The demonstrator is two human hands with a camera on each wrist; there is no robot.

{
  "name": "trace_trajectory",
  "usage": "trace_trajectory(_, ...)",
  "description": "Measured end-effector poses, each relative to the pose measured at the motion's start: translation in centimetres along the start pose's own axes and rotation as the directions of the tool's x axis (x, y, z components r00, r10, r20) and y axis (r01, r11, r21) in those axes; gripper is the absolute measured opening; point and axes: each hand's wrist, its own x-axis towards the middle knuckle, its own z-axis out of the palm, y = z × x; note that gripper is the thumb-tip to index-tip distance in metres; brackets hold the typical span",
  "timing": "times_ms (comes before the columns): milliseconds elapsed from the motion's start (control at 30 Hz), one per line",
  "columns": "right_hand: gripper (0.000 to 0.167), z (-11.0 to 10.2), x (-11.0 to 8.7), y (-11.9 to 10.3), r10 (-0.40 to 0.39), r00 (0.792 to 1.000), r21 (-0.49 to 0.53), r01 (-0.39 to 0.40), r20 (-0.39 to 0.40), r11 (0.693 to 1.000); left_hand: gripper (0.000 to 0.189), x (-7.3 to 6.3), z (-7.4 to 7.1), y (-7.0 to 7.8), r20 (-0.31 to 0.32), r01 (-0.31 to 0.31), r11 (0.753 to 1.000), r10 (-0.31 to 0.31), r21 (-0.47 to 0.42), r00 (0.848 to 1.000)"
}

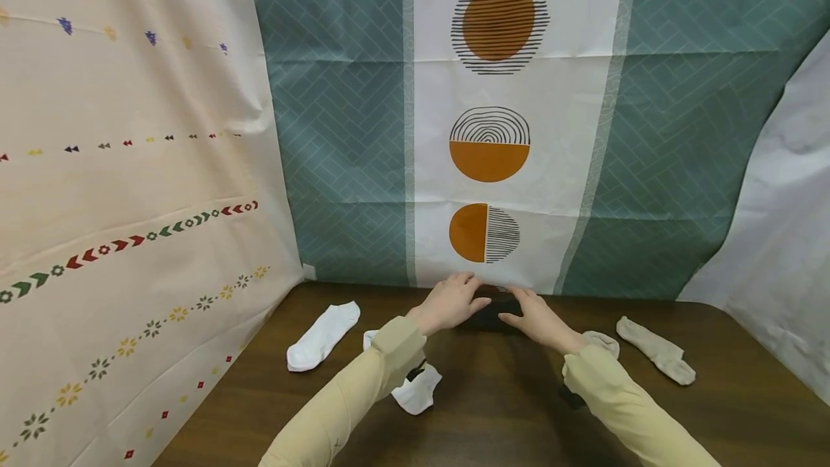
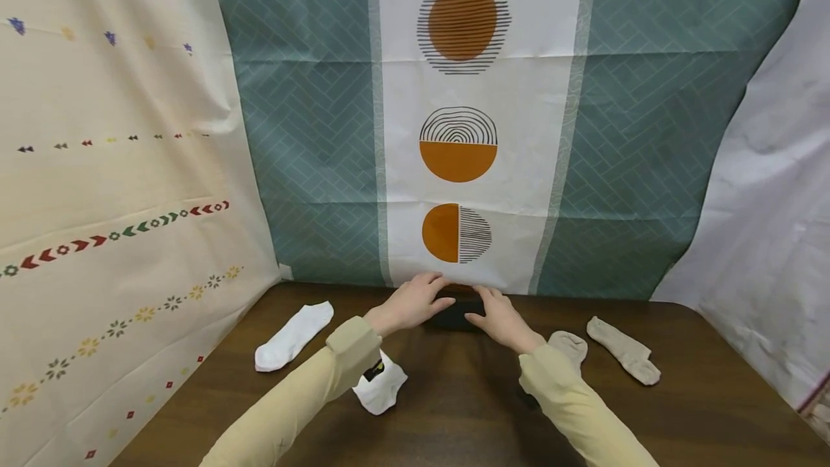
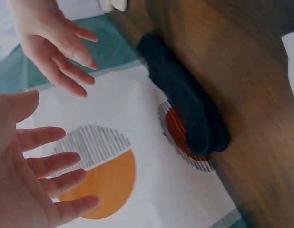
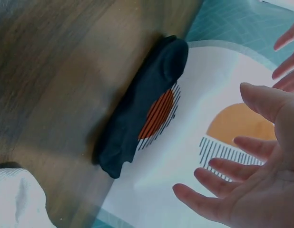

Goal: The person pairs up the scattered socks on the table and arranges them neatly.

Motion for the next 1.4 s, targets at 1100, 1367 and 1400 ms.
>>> trace_trajectory(1100,0.048,3.1,-3.3,-4.1,-0.019,1.000,0.213,0.018,0.007,0.977,0.039,-6.9,0.5,-2.9,0.082,0.074,0.995,-0.068,-0.069,0.994)
trace_trajectory(1367,0.047,4.2,-3.3,-5.2,-0.047,0.999,0.230,0.042,0.017,0.972,0.038,-8.3,1.2,-4.7,0.131,0.137,0.983,-0.120,-0.125,0.984)
trace_trajectory(1400,0.046,4.3,-3.3,-5.3,-0.051,0.998,0.230,0.044,0.021,0.972,0.038,-8.4,1.2,-4.9,0.137,0.145,0.981,-0.127,-0.132,0.982)
